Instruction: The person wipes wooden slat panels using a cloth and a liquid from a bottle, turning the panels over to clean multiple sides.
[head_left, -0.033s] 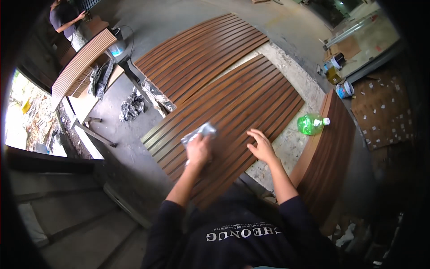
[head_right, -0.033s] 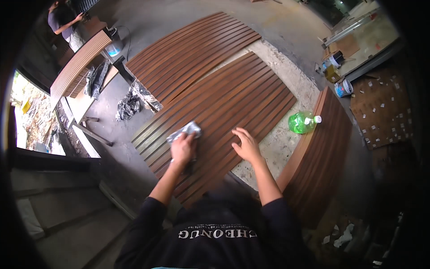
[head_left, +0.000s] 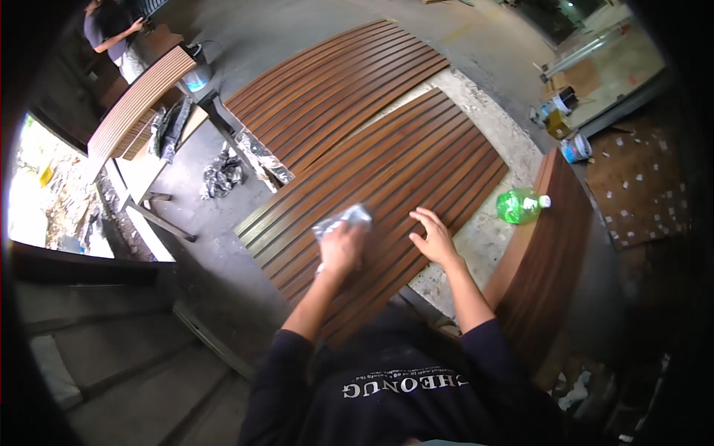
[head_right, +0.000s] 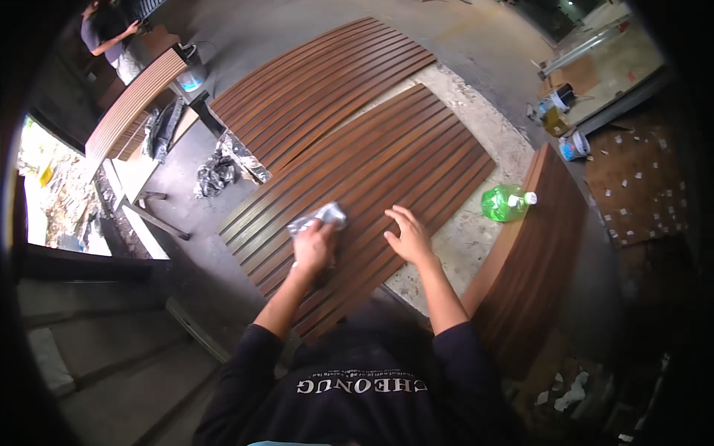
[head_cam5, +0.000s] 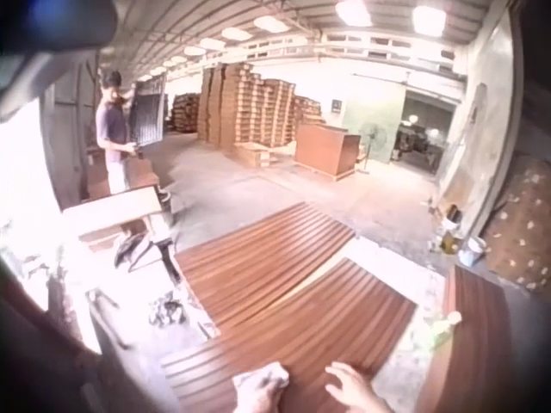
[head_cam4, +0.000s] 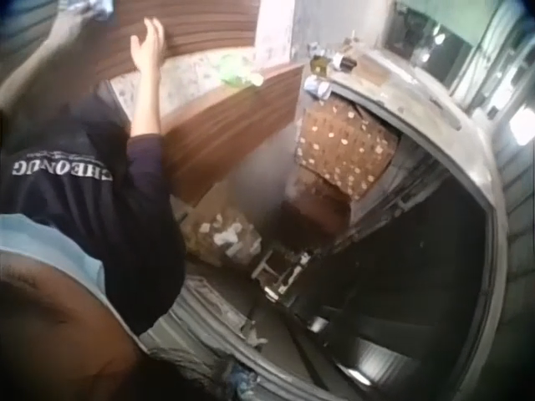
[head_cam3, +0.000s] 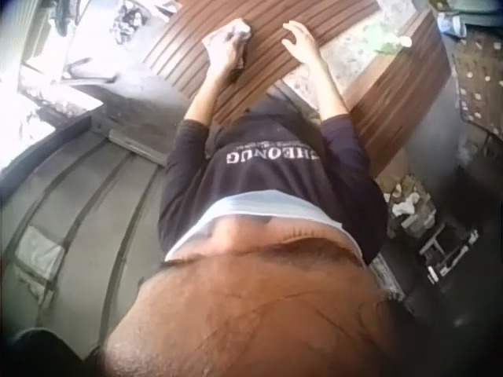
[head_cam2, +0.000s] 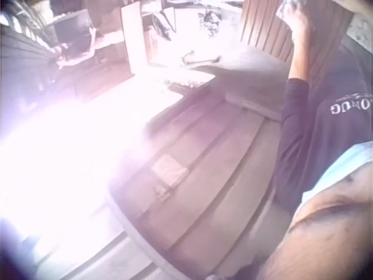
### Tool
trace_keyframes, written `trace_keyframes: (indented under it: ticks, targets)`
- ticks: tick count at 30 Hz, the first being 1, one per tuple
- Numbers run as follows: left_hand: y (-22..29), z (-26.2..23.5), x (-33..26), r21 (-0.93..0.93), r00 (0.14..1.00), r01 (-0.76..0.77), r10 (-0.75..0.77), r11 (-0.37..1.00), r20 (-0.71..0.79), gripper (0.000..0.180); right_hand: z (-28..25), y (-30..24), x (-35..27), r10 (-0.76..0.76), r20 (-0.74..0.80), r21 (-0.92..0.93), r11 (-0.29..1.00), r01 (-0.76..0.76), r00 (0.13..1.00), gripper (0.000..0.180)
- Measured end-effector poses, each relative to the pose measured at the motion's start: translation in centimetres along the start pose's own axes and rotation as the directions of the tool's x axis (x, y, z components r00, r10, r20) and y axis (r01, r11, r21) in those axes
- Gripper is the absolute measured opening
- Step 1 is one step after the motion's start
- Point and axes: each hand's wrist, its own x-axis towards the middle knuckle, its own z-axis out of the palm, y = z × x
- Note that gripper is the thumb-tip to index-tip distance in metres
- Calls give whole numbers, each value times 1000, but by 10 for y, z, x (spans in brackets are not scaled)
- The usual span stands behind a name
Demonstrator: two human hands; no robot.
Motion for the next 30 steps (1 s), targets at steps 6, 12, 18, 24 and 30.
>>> trace_keyframes:
  ticks: [6, 12, 18, 24, 30]
  targets:
    - [-68, -29, -13, 115, 893, 409, -371, 905, -255, 23, -5, 95, 39, 68, -212, -55, 995, -81, 975, 52]
    - [-85, -65, -21, 179, 822, 544, -477, 820, -312, 29, -49, 178, 84, 313, -390, -53, 931, -360, 866, 57]
    - [-68, -20, 34, 231, 934, 339, -295, 912, -203, 27, -52, 187, 81, 279, -371, -196, 909, -369, 886, 61]
    - [9, 71, 205, 202, 981, -38, -3, 979, 196, 27, -63, 184, 84, 235, -427, -228, 906, -355, 873, 60]
    - [60, 152, 358, 54, 976, -211, 206, 976, 73, 25, -63, 167, 105, 236, -400, -237, 907, -349, 886, 58]
